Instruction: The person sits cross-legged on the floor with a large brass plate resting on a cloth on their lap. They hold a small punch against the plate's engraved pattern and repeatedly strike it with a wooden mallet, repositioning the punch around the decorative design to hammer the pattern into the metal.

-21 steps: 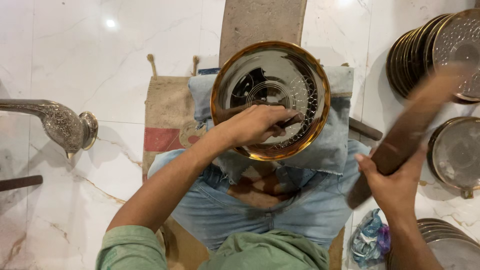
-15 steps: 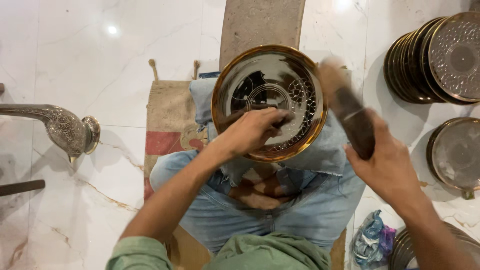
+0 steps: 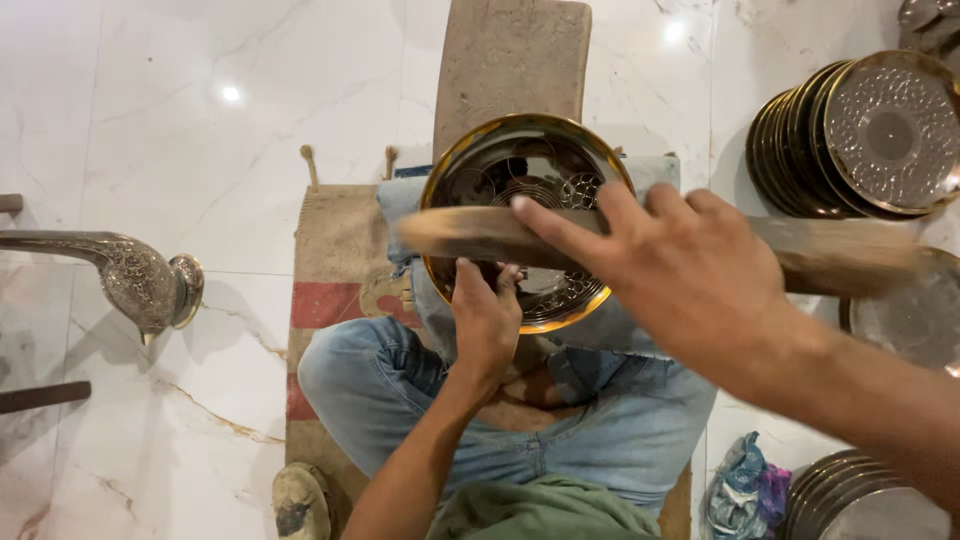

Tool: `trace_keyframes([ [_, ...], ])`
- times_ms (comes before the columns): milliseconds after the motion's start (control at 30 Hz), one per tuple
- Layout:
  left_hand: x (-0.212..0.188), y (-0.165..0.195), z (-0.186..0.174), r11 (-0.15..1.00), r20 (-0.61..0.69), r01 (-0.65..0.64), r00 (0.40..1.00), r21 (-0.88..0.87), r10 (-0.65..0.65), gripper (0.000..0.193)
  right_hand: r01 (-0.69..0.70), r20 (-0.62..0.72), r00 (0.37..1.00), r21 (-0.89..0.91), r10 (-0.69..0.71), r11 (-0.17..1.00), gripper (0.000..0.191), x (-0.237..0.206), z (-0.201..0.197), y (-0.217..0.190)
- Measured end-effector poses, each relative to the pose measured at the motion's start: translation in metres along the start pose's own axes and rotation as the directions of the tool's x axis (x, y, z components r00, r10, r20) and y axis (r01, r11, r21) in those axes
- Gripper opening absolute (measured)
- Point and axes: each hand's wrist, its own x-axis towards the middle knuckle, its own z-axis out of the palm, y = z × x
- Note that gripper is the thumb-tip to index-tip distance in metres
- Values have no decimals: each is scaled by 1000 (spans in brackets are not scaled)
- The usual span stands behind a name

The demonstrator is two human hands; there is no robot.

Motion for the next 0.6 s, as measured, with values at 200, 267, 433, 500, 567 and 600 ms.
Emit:
trace_keyframes([
  [200, -28, 121, -38, 997, 140, -66, 988, 35, 60, 23, -45, -178, 982, 77, 58, 996, 93, -113, -53, 36],
  [267, -25, 149, -45, 994, 273, -106, 957, 29, 94, 27, -70, -195, 955, 588, 225, 806, 83, -144, -57, 54],
  [433, 32, 179, -69, 954, 628, -272, 723, -124, 287, 36, -401, -67, 884, 402, 463, 823, 80, -188, -36, 49],
  [500, 42, 214, -77, 962, 686, -243, 680, -121, 258, 34, -396, -147, 826, 534, 544, 747, 78, -225, -34, 37],
  [567, 43, 264, -90, 968, 704, -221, 669, -116, 237, 35, -335, -226, 773, 649, 593, 684, 78, -287, -42, 31],
  [600, 42, 298, -98, 973, 690, -200, 689, -112, 221, 39, -348, -213, 693, 737, 688, 579, 80, -321, -52, 37],
])
